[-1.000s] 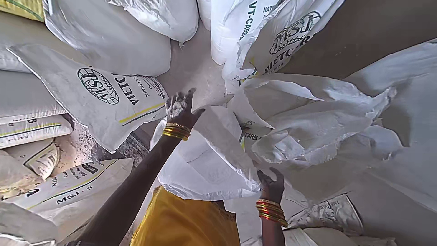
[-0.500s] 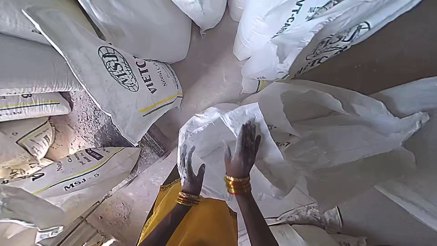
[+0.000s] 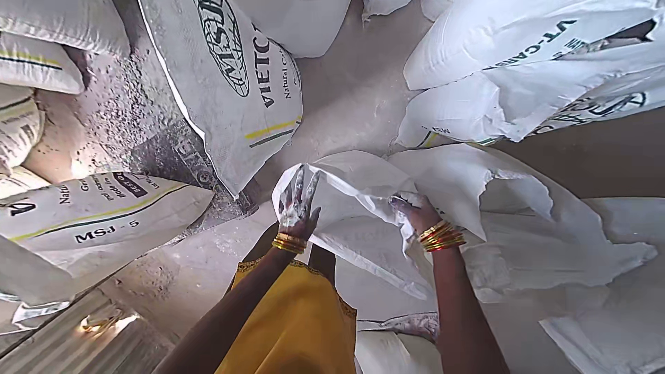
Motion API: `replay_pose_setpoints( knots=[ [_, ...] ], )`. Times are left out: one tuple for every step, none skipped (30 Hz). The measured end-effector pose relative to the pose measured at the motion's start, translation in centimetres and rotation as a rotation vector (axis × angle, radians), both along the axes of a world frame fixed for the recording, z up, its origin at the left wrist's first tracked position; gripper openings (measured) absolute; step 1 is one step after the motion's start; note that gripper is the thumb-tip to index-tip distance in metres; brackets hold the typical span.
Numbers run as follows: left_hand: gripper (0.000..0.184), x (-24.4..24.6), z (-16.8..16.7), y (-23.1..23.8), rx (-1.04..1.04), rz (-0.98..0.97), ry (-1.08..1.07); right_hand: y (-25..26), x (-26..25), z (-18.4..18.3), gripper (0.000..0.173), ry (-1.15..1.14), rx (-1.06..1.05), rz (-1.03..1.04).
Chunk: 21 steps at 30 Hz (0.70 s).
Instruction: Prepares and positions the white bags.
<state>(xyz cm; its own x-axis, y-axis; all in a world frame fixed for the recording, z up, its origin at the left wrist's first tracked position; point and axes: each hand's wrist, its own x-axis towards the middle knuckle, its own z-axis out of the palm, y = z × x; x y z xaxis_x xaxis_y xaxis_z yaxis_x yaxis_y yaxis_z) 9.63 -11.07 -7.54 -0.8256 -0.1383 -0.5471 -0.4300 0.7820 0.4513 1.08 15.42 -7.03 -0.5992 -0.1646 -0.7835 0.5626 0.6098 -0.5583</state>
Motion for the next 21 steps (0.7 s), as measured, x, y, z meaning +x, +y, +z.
replay_pose_setpoints(
  knots=[
    [0.069,-0.7,-0.7,-0.5,-0.013,-0.027,-0.087,0.6,-0.8,0.0,0.016,-0.067,0.012,0.028],
    [0.068,-1.2,-1.4,-1.1,-0.024,-0.067,-0.146,1.1,-1.3,-0.5,0.017,-0.114,0.015,0.055],
    [0.067,-1.5,-2.2,-1.5,-0.03,-0.119,-0.168,1.5,-1.8,-0.8,0.017,-0.169,0.021,0.075],
    [0.066,-1.9,-2.7,-1.6,-0.036,-0.165,-0.178,1.7,-2.2,-1.3,0.018,-0.218,0.022,0.092],
    [0.059,-2.2,-3.0,-1.7,-0.03,-0.198,-0.175,1.7,-2.4,-1.8,0.019,-0.265,0.032,0.109],
    [0.047,-2.4,-3.3,-1.7,-0.017,-0.222,-0.171,1.6,-2.5,-2.3,0.02,-0.305,0.04,0.131],
    [0.036,-2.8,-3.4,-1.8,0.002,-0.253,-0.201,1.6,-2.6,-2.8,0.021,-0.32,0.061,0.155],
    [0.034,-3.5,-3.5,-2.0,0.025,-0.321,-0.284,2.0,-2.6,-3.7,0.022,-0.314,0.1,0.167],
    [0.037,-4.1,-3.8,-2.4,0.061,-0.41,-0.383,2.8,-2.5,-4.6,0.027,-0.266,0.17,0.157],
    [0.04,-4.4,-4.3,-2.9,0.122,-0.477,-0.468,3.8,-2.0,-5.3,0.032,-0.167,0.273,0.156],
    [0.042,-4.5,-4.8,-3.2,0.205,-0.491,-0.537,4.0,-2.1,-4.9,0.039,-0.065,0.39,0.173],
    [0.043,-4.5,-5.3,-3.4,0.31,-0.453,-0.584,3.5,-2.4,-3.5,0.046,0.025,0.507,0.218],
    [0.044,-4.2,-5.6,-3.6,0.397,-0.389,-0.616,2.8,-2.6,-1.6,0.051,0.128,0.575,0.251],
    [0.045,-4.1,-5.9,-3.7,0.438,-0.326,-0.647,1.9,-2.2,0.2,0.048,0.279,0.586,0.258],
    [0.045,-4.2,-6.1,-3.7,0.457,-0.262,-0.677,0.5,-1.5,2.2,0.042,0.425,0.528,0.229],
    [0.046,-4.2,-6.2,-3.5,0.465,-0.211,-0.685,-1.4,-0.1,4.0,0.036,0.544,0.443,0.195],
    [0.045,-4.0,-6.3,-3.2,0.472,-0.154,-0.666,-3.6,1.8,5.2,0.031,0.645,0.338,0.172],
    [0.043,-3.9,-6.2,-2.8,0.483,-0.095,-0.647,-6.1,3.6,5.7,0.032,0.672,0.241,0.188],
    [0.04,-3.9,-6.1,-2.4,0.501,-0.033,-0.642,-8.4,5.2,6.2,0.039,0.566,0.176,0.257],
    [0.036,-4.0,-5.9,-2.0,0.519,0.031,-0.649,-10.6,6.3,6.3,0.052,0.362,0.15,0.365],
    [0.035,-4.1,-5.8,-1.7,0.519,0.088,-0.659,-12.6,6.7,6.1,0.062,0.104,0.145,0.496]
  ],
)
